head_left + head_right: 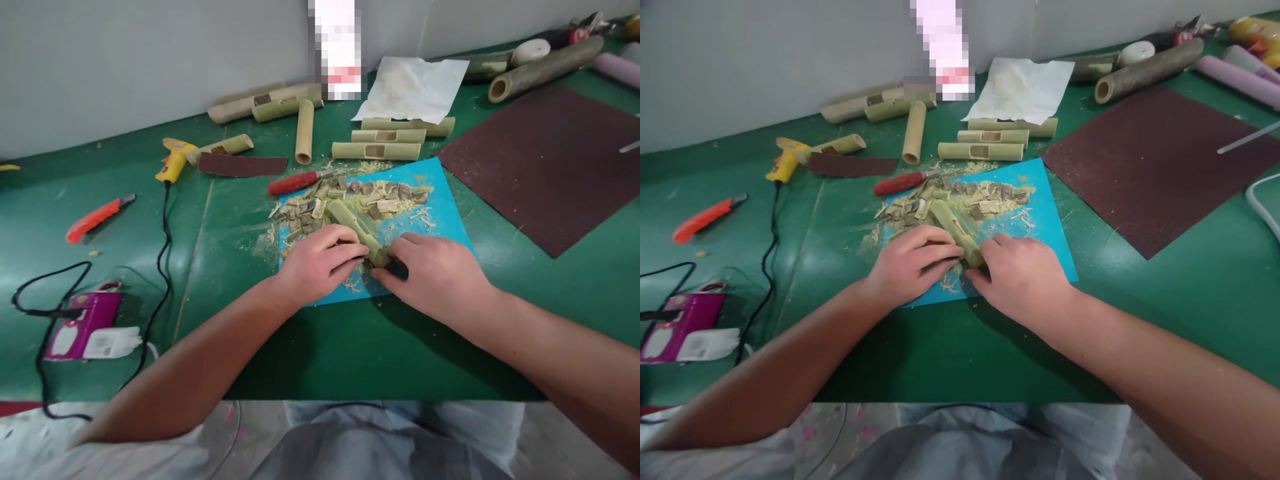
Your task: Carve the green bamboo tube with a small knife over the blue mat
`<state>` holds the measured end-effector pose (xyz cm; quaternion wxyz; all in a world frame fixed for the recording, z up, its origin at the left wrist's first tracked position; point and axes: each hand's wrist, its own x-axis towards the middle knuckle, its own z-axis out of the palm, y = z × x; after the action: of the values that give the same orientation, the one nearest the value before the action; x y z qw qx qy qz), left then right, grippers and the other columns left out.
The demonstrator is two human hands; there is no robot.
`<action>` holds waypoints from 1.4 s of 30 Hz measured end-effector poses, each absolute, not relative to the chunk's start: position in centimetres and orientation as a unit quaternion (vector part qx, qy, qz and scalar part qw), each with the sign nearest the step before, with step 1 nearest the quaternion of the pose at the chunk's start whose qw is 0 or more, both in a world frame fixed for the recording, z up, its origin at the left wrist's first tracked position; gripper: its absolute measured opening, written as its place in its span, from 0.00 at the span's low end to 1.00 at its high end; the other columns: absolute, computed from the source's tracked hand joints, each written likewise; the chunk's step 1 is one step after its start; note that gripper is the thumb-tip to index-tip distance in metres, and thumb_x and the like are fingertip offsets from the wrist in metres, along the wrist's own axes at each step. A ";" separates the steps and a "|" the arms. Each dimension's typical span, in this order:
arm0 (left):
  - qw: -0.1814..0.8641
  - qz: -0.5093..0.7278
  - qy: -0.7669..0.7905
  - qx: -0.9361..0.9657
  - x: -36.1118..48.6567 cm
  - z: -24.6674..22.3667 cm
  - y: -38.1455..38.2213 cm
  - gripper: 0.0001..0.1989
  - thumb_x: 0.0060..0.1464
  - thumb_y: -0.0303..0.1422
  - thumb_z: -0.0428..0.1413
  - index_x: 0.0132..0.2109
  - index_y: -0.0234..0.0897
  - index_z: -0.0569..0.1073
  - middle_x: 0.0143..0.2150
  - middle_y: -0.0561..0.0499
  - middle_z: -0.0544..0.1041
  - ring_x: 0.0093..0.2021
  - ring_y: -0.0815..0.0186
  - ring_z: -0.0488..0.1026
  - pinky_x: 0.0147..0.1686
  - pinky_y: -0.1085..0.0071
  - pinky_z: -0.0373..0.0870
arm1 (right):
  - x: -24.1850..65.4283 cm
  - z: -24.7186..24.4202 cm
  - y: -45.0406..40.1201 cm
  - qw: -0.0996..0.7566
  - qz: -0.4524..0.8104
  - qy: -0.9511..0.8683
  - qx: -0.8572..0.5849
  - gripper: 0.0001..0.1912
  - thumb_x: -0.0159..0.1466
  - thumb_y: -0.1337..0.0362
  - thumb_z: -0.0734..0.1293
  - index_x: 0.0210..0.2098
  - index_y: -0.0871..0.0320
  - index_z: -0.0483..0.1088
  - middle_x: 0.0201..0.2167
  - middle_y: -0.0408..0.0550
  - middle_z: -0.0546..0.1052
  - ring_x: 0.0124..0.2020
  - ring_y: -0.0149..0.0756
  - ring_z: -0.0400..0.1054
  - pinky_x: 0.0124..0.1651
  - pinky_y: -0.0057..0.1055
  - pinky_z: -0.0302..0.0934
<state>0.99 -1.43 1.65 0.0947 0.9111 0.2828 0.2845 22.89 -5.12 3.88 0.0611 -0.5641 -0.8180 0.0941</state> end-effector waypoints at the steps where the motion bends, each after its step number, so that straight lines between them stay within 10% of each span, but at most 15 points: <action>1: 0.099 0.286 0.287 0.909 0.9 1.6 -1.5 0.07 0.65 0.28 0.56 0.47 0.39 0.78 0.44 0.47 0.78 0.43 0.66 0.77 0.45 0.68 0.76 | 22.9 3.9 -5.2 0.062 0.088 -0.820 -0.562 0.13 0.66 0.53 0.64 0.33 0.55 0.72 0.31 0.49 0.76 0.27 0.37 0.66 0.29 0.36 0.45; 23: 0.075 0.333 0.352 0.871 1.2 2.0 -1.5 0.06 0.65 0.29 0.56 0.45 0.37 0.79 0.43 0.48 0.80 0.44 0.66 0.79 0.46 0.70 0.76 | 24.2 3.0 -1.8 0.140 0.165 -0.895 -0.391 0.30 0.59 0.59 0.70 0.60 0.61 0.69 0.52 0.57 0.72 0.52 0.50 0.67 0.52 0.44 0.61; 35: 0.074 0.369 0.291 0.880 1.5 2.2 -2.3 0.06 0.64 0.28 0.57 0.45 0.35 0.79 0.41 0.46 0.80 0.41 0.68 0.79 0.44 0.73 0.76 | 24.4 2.8 -1.9 0.227 0.266 -0.849 -0.396 0.29 0.54 0.54 0.75 0.52 0.58 0.71 0.48 0.53 0.75 0.47 0.45 0.70 0.49 0.41 0.65; 42: 0.325 0.401 0.451 0.728 2.7 3.3 -3.8 0.04 0.61 0.28 0.59 0.40 0.38 0.80 0.27 0.54 0.79 0.25 0.71 0.75 0.25 0.77 0.73 | 24.3 2.9 -2.1 0.195 0.165 -0.869 -0.424 0.25 0.55 0.51 0.74 0.47 0.58 0.72 0.46 0.55 0.75 0.48 0.49 0.69 0.49 0.45 0.63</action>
<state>2.74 -3.75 3.32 0.3250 0.7277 0.4514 0.4013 24.30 -2.11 2.88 0.1949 -0.4237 -0.8690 0.1652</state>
